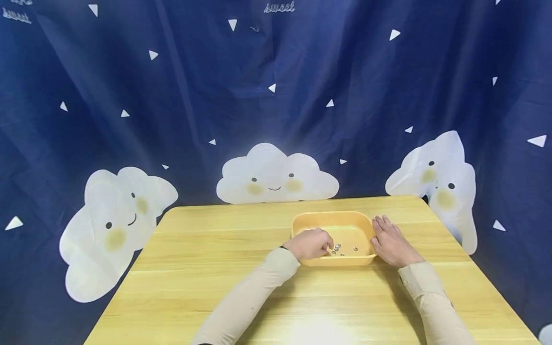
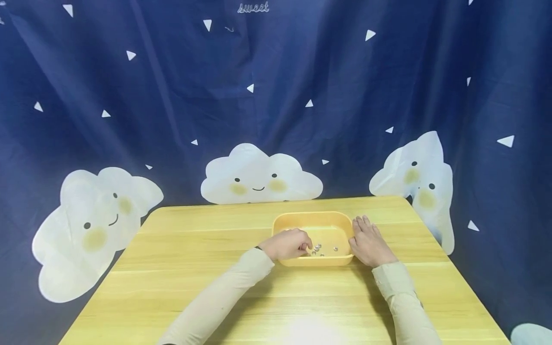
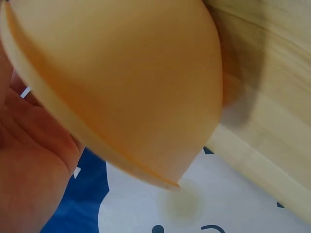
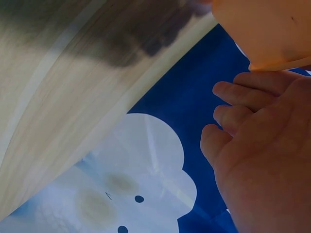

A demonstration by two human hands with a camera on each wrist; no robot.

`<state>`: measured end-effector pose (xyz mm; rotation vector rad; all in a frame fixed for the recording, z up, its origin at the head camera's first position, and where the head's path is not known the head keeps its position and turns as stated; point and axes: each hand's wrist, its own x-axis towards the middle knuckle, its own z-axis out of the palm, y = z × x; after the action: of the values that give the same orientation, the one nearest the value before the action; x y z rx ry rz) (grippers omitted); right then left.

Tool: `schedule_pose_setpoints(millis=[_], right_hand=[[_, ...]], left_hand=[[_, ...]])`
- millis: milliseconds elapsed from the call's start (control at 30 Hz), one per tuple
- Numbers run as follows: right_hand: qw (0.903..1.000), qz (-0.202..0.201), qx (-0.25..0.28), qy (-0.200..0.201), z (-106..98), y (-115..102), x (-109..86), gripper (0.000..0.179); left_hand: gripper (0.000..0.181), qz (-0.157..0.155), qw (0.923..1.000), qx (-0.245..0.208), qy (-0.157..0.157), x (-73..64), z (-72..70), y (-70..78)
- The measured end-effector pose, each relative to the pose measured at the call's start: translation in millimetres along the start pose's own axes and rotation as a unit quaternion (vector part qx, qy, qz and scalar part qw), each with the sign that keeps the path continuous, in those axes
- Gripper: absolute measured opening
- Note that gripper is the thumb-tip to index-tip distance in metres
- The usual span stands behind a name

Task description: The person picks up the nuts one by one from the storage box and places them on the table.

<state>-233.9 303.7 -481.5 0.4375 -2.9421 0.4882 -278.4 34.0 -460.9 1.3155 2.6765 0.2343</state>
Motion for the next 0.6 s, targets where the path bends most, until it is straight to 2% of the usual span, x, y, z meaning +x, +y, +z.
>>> schedule_pose_setpoints(millis=[267,533,600], right_hand=[[1.0000,-0.001,-0.002,0.008,2,0,-0.8,0.054],[1.0000,0.001,-0.001,0.007,4,0,-0.4,0.054],[0.9999,-0.002,-0.004,0.011,4,0,-0.4,0.054]], left_hand=[[0.013,-0.010,0.9999,0.005,-0.006,7.1,4.0,4.2],[0.003,-0.016,0.9991,0.038,-0.011,12.2,7.6,5.6],[0.011,-0.016,0.9986,0.049,-0.011,12.9,8.4,6.1]])
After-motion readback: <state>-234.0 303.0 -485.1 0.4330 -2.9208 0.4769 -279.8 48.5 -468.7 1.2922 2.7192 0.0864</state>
